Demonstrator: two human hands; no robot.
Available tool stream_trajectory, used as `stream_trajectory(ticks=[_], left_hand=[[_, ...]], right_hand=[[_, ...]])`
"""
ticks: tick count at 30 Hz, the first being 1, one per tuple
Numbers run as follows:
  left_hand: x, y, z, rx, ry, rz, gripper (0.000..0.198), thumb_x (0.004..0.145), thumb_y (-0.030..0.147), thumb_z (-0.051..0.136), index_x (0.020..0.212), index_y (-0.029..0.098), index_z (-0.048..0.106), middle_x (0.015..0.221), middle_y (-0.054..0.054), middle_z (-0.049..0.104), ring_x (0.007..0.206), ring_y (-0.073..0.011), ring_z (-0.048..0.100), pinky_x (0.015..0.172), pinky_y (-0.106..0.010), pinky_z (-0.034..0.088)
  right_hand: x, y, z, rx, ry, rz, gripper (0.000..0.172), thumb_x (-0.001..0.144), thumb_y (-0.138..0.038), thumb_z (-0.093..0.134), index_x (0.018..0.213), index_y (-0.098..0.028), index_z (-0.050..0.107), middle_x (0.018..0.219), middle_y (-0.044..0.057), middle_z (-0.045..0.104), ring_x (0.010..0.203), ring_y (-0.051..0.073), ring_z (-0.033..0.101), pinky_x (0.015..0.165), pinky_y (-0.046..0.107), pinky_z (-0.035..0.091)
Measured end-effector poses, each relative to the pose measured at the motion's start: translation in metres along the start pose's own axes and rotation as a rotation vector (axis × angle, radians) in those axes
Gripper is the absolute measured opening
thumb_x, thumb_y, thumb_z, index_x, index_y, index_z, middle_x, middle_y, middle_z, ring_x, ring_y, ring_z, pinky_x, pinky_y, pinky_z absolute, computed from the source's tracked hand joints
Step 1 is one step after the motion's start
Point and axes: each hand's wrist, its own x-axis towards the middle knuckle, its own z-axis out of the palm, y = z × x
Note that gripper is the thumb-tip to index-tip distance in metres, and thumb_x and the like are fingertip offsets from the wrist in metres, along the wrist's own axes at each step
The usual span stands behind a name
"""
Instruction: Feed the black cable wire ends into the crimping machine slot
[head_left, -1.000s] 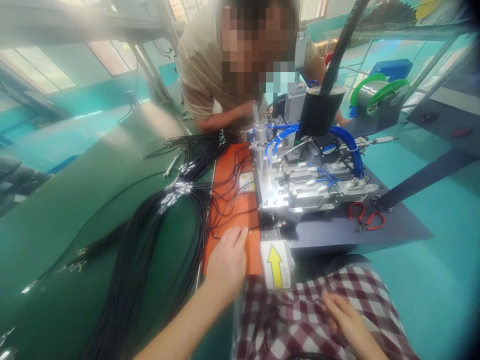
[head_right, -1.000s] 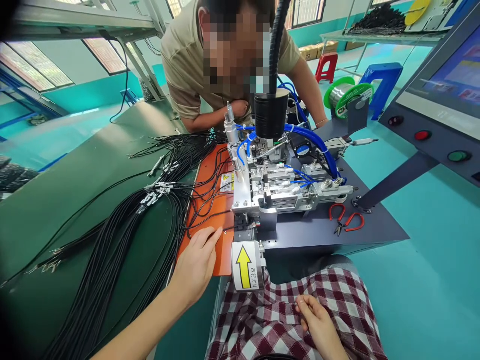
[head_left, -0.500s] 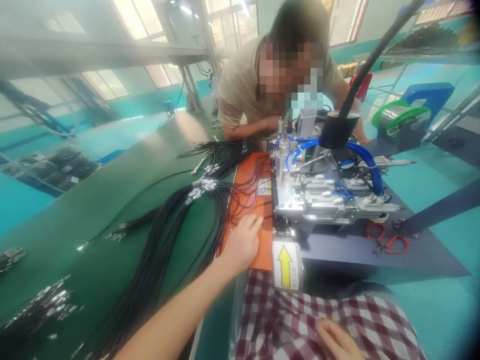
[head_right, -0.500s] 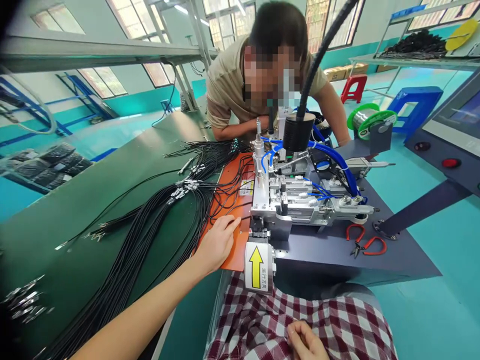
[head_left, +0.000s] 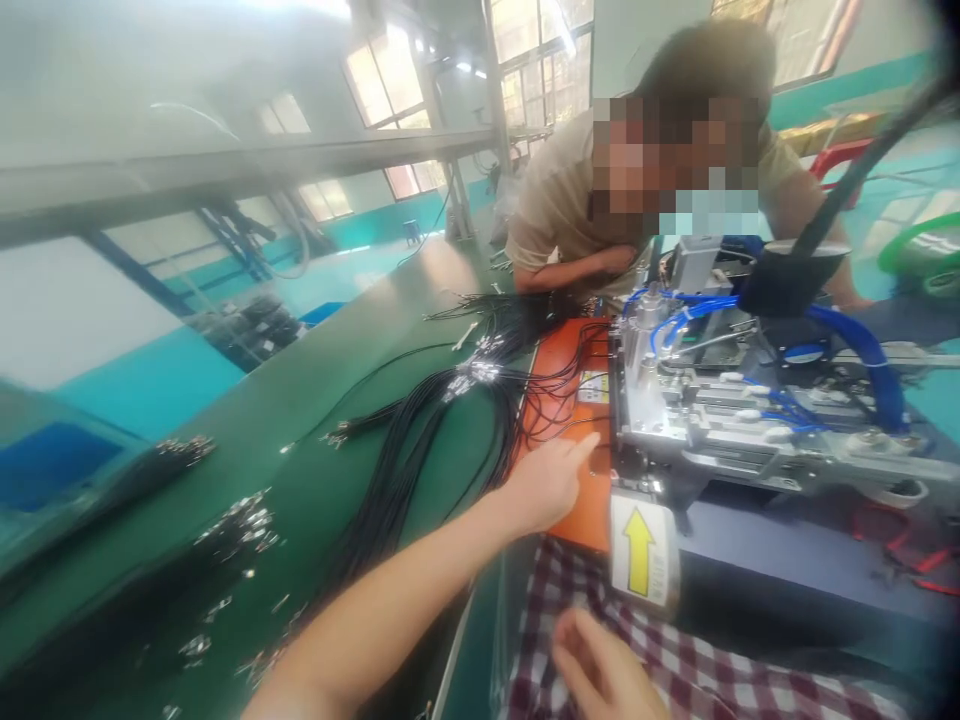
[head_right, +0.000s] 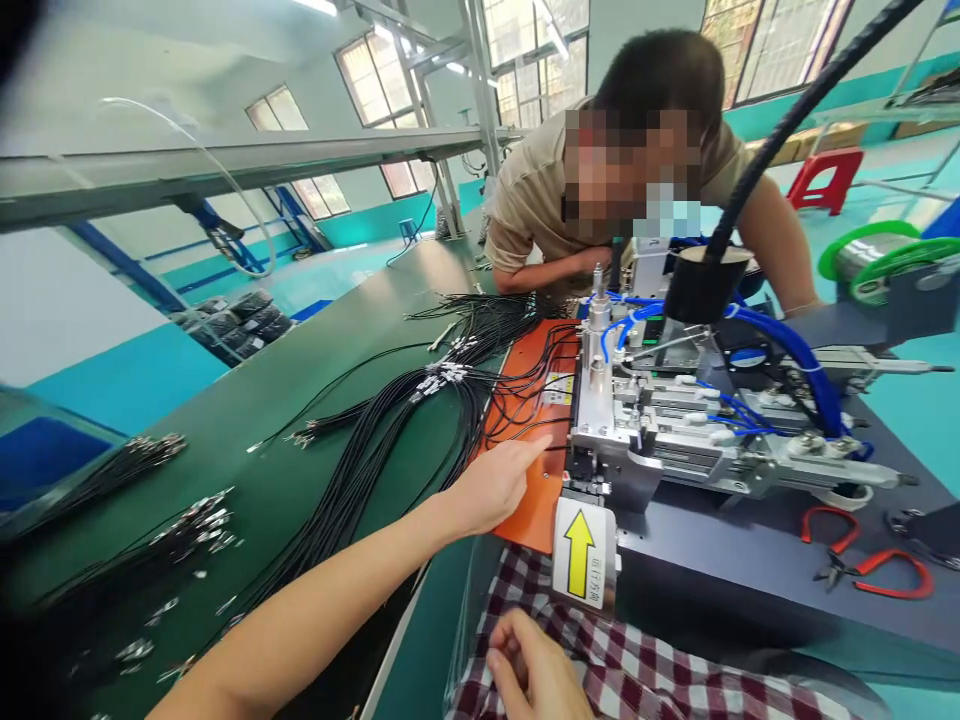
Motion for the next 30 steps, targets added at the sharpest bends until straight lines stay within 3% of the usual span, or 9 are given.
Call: stream_trajectory(ticks=[2, 6, 8, 11, 17, 23, 26, 28, 30], left_hand=[[0.001, -0.004, -0.009, -0.032, -0.059, 0.002, 0.061, 0.084, 0.008, 0.032, 0.144, 0.01, 0.029, 0.128, -0.015, 0.058, 0.115, -0.025, 0.055, 0.096, -0.04, 0.046], [0.005, -0.012, -0.021, -0.101, -0.13, -0.008, 0.066, 0.081, 0.009, 0.036, 0.146, 0.017, 0.026, 0.133, -0.011, 0.056, 0.115, -0.0241, 0.057, 0.094, -0.036, 0.046], [0.006, -0.014, -0.022, -0.127, -0.14, -0.009, 0.068, 0.08, 0.009, 0.038, 0.146, 0.019, 0.026, 0.136, -0.01, 0.054, 0.115, -0.0245, 0.057, 0.094, -0.036, 0.046], [0.007, -0.012, -0.022, -0.157, -0.133, 0.002, 0.069, 0.079, 0.009, 0.038, 0.146, 0.019, 0.026, 0.135, -0.01, 0.055, 0.116, -0.0253, 0.058, 0.094, -0.037, 0.046], [0.006, -0.014, -0.022, -0.232, -0.098, 0.04, 0.066, 0.081, 0.007, 0.036, 0.146, 0.015, 0.028, 0.135, -0.012, 0.055, 0.123, -0.0255, 0.053, 0.102, -0.041, 0.042], [0.005, -0.016, -0.027, -0.334, -0.062, 0.074, 0.056, 0.087, 0.009, 0.034, 0.142, 0.018, 0.036, 0.141, -0.011, 0.049, 0.127, -0.0225, 0.048, 0.108, -0.041, 0.037], [-0.008, 0.001, -0.037, -0.375, -0.043, 0.096, 0.045, 0.094, 0.015, 0.03, 0.138, 0.019, 0.04, 0.139, -0.01, 0.051, 0.124, -0.0198, 0.05, 0.104, -0.037, 0.041], [-0.02, 0.016, -0.042, -0.393, -0.098, 0.14, 0.04, 0.095, 0.023, 0.041, 0.135, 0.023, 0.042, 0.127, -0.007, 0.059, 0.107, -0.0176, 0.06, 0.093, -0.031, 0.048], [-0.029, 0.028, -0.042, -0.3, -0.23, 0.242, 0.041, 0.09, 0.03, 0.055, 0.13, 0.022, 0.046, 0.116, -0.008, 0.063, 0.101, -0.0209, 0.06, 0.086, -0.032, 0.049]], right_hand=[[0.014, -0.026, 0.004, -0.1, -0.014, -0.186, 0.017, 0.09, -0.023, 0.043, 0.103, -0.022, 0.054, 0.083, 0.002, 0.064, 0.069, 0.016, 0.062, 0.066, 0.026, 0.049], [0.037, -0.06, 0.019, -0.424, 0.029, -0.505, 0.039, 0.087, -0.007, 0.037, 0.122, -0.021, 0.048, 0.1, 0.009, 0.059, 0.064, 0.017, 0.061, 0.057, 0.028, 0.047], [0.045, -0.067, 0.026, -0.544, 0.033, -0.601, 0.042, 0.082, -0.002, 0.039, 0.117, -0.019, 0.053, 0.097, 0.01, 0.058, 0.057, 0.016, 0.057, 0.052, 0.028, 0.043], [0.052, -0.072, 0.027, -0.582, 0.032, -0.676, 0.027, 0.078, -0.002, 0.044, 0.091, -0.019, 0.06, 0.086, 0.007, 0.057, 0.056, 0.016, 0.053, 0.051, 0.027, 0.039], [0.048, -0.079, -0.012, -0.553, 0.129, -0.741, 0.016, 0.082, -0.011, 0.043, 0.083, -0.021, 0.055, 0.077, 0.004, 0.056, 0.064, 0.018, 0.053, 0.058, 0.03, 0.039], [0.029, -0.066, -0.042, -0.249, 0.297, -0.62, 0.017, 0.083, -0.022, 0.05, 0.099, -0.02, 0.055, 0.082, 0.005, 0.059, 0.062, 0.017, 0.054, 0.056, 0.028, 0.042], [0.02, -0.059, -0.055, -0.055, 0.416, -0.343, 0.011, 0.088, -0.028, 0.049, 0.094, -0.023, 0.057, 0.068, 0.0, 0.057, 0.053, 0.014, 0.052, 0.053, 0.025, 0.043], [0.014, -0.059, -0.068, 0.094, 0.45, -0.152, 0.013, 0.089, -0.033, 0.052, 0.082, -0.023, 0.057, 0.064, -0.002, 0.055, 0.053, 0.013, 0.052, 0.051, 0.022, 0.044], [0.008, -0.061, -0.083, 0.209, 0.348, -0.072, 0.014, 0.086, -0.036, 0.057, 0.08, -0.023, 0.058, 0.067, -0.001, 0.057, 0.056, 0.014, 0.055, 0.053, 0.022, 0.046]])
